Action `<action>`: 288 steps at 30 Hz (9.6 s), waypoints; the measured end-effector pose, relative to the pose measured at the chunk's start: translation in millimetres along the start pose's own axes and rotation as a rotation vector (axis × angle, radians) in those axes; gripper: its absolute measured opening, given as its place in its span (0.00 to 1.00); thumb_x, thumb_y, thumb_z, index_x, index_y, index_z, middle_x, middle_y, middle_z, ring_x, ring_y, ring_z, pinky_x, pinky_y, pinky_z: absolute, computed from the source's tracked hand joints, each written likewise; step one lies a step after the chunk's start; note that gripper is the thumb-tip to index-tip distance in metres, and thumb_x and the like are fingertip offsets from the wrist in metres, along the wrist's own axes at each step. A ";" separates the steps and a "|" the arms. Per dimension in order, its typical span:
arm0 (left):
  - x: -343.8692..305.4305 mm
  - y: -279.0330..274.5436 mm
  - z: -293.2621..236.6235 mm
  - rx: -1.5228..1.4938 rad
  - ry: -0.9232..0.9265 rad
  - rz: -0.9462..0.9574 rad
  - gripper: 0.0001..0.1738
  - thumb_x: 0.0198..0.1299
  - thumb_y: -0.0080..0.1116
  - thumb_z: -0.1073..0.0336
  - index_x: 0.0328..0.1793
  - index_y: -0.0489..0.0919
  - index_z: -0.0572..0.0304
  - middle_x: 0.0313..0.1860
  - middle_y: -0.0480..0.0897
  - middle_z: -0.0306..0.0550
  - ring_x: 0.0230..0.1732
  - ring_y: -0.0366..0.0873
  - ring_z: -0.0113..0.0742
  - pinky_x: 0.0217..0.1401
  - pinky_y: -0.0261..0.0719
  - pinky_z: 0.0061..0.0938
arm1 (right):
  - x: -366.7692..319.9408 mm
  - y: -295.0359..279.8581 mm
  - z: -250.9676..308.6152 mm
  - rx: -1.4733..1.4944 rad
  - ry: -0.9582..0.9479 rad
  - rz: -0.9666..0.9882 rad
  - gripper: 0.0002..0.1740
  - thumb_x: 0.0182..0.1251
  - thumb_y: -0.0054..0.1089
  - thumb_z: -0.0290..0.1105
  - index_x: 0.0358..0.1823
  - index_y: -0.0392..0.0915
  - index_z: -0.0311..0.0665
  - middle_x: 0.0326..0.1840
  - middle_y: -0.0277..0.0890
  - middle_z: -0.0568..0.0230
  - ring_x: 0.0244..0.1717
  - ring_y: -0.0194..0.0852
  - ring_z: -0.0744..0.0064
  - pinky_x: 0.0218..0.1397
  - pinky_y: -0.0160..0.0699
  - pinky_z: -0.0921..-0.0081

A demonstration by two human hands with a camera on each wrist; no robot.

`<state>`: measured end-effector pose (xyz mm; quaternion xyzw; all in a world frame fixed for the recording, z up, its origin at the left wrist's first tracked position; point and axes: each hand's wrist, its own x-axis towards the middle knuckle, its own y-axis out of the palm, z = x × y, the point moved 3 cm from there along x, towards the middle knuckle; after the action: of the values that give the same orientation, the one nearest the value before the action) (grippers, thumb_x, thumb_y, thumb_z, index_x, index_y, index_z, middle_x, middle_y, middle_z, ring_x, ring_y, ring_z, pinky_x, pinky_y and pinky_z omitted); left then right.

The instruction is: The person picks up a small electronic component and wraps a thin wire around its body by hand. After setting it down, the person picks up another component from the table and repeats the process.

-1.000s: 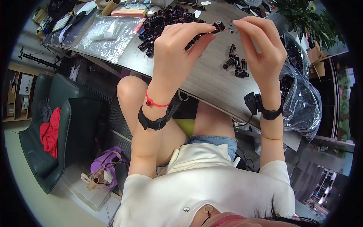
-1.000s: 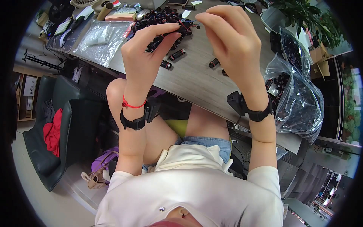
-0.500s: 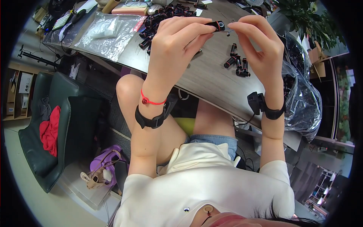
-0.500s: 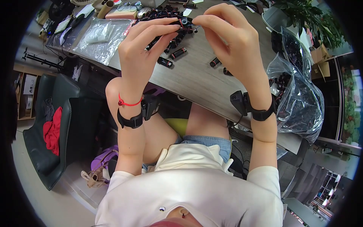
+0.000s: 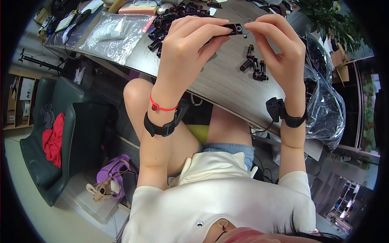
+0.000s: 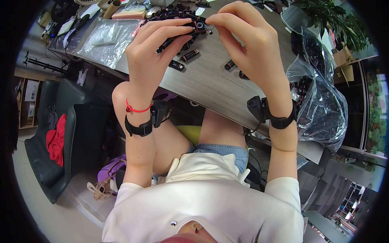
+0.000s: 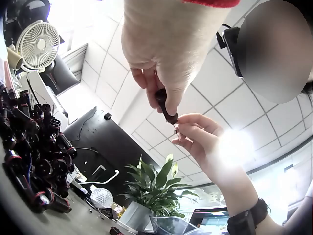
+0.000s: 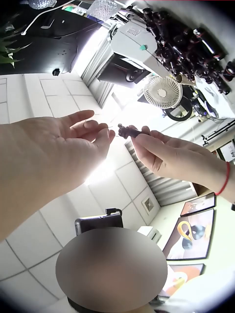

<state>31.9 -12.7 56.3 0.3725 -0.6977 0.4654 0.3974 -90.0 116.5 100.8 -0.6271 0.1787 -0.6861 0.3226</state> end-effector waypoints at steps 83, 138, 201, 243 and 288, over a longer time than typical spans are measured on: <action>-15.2 12.6 14.3 -0.527 -0.527 0.090 0.09 0.70 0.48 0.67 0.45 0.66 0.67 0.28 0.75 0.47 0.26 0.69 0.33 0.31 0.69 0.26 | 0.6 11.4 2.6 0.170 -0.082 0.198 0.13 0.52 0.64 0.15 0.40 0.80 0.35 0.50 0.78 0.61 0.45 0.80 0.65 0.48 0.77 0.78; 5.3 4.2 -16.7 -0.777 -0.696 -0.001 0.43 0.45 0.73 0.78 0.64 0.58 0.61 0.41 0.82 0.54 0.44 0.82 0.35 0.50 0.80 0.25 | -14.2 18.3 -15.3 0.834 0.416 0.055 0.03 0.64 0.58 0.19 0.38 0.77 0.29 0.45 0.76 0.63 0.44 0.75 0.81 0.49 0.73 0.86; -12.0 14.3 -3.3 -0.456 -0.191 -0.315 0.30 0.43 0.78 0.70 0.39 0.61 0.58 0.29 0.82 0.40 0.33 0.84 0.27 0.31 0.75 0.13 | -0.8 2.2 7.3 0.127 -0.184 0.087 0.10 0.59 0.58 0.16 0.42 0.80 0.29 0.44 0.80 0.56 0.43 0.82 0.65 0.47 0.81 0.77; -1.5 -6.8 -14.5 -0.294 -0.081 -0.113 0.12 0.47 0.68 0.79 0.39 0.81 0.64 0.51 0.82 0.48 0.41 0.82 0.36 0.45 0.80 0.25 | -13.4 11.2 -2.8 0.716 0.439 0.150 0.08 0.64 0.51 0.25 0.40 0.75 0.29 0.28 0.74 0.69 0.28 0.71 0.85 0.30 0.71 0.85; 3.0 14.9 -22.5 -0.035 0.034 -0.108 0.19 0.49 0.64 0.81 0.48 0.78 0.59 0.56 0.78 0.48 0.53 0.78 0.45 0.53 0.78 0.32 | -16.6 11.4 -17.6 0.541 0.544 0.202 0.06 0.59 0.53 0.24 0.36 0.74 0.29 0.26 0.73 0.72 0.29 0.68 0.87 0.34 0.70 0.87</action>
<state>22.1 12.4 59.4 0.3944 -0.6780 0.4371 0.4401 -104.6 116.5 78.3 -0.2942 0.1311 -0.8142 0.4830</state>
